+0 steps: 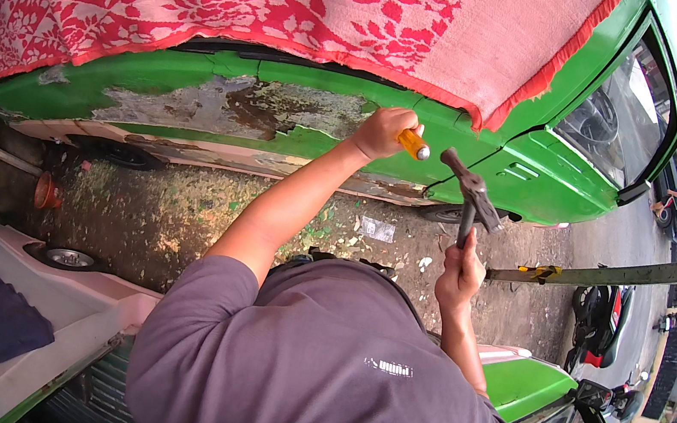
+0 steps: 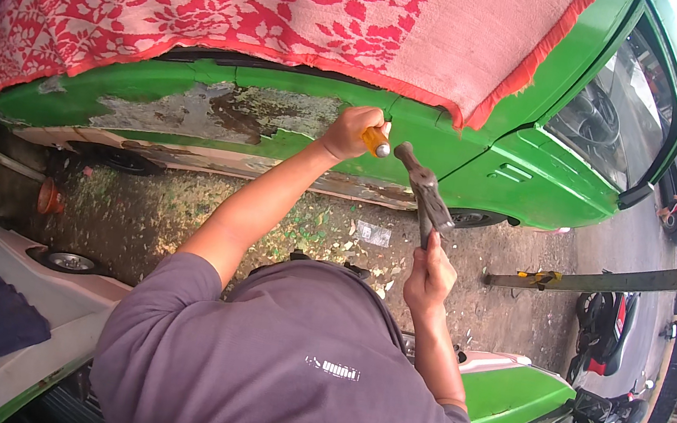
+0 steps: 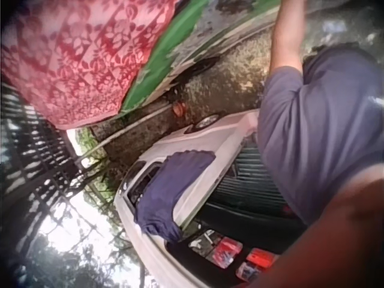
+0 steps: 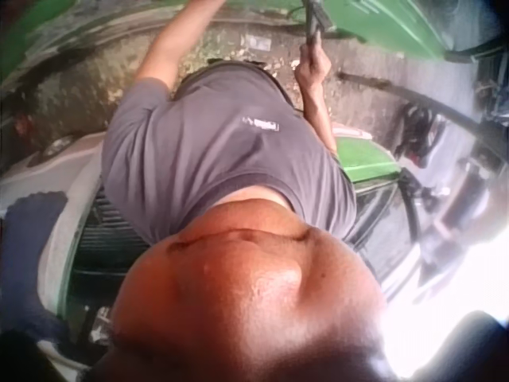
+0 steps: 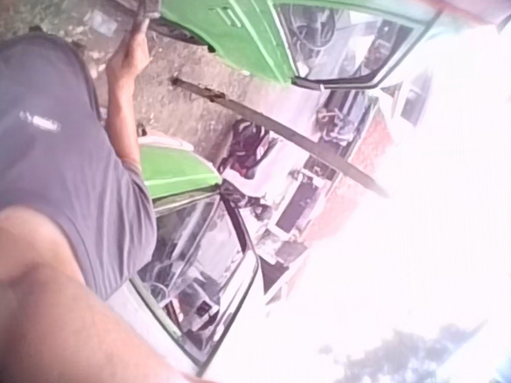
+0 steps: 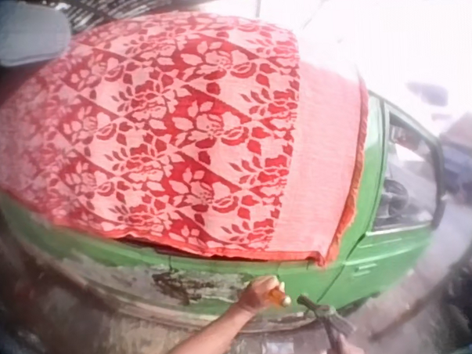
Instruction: The person uses a spray can and a scraper to treat a damaged area on the side of a green car, then switches to a hammer and a small tool to tap and scrape the same spot repeatedly. The work is performed outdoors with a patterned cloth covering part of the car.
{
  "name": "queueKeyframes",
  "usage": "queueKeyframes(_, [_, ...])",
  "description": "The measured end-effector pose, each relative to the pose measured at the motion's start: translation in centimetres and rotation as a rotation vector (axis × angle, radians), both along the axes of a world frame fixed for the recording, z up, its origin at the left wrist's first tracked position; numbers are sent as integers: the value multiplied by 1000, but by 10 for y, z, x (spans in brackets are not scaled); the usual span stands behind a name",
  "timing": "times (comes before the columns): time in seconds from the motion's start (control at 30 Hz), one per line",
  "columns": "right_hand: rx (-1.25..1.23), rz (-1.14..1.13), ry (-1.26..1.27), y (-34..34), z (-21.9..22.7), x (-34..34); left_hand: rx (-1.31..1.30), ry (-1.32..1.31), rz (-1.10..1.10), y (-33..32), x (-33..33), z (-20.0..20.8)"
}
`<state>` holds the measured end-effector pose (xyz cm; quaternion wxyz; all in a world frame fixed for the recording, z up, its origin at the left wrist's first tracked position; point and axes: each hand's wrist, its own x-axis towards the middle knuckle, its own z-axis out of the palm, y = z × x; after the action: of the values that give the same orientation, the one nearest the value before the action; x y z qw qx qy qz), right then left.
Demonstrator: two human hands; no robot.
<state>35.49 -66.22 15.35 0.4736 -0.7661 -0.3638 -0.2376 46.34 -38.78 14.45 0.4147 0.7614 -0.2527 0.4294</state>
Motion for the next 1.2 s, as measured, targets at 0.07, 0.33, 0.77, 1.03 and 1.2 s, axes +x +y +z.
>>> queueKeyframes(0.07, [-39, 7, 51, -5, -4, 2, -30, 13, 18, -1, 0, 6])
queueKeyframes(0.33, [33, 41, 125, -2, 15, 10, -58, 16, 27, -4, 8, 10])
queueKeyframes(0.77, [23, 2, 288, -7, 19, 25, -96, 96, 85, 5, 21, 16])
queueKeyframes(1.03, [96, 8, 274, -14, 28, 30, 18, 55, 95, -2, 24, 5])
queueKeyframes(1.2, [-226, 15, 266, 12, 40, 39, 112, 36, 13, -5, 24, 2])
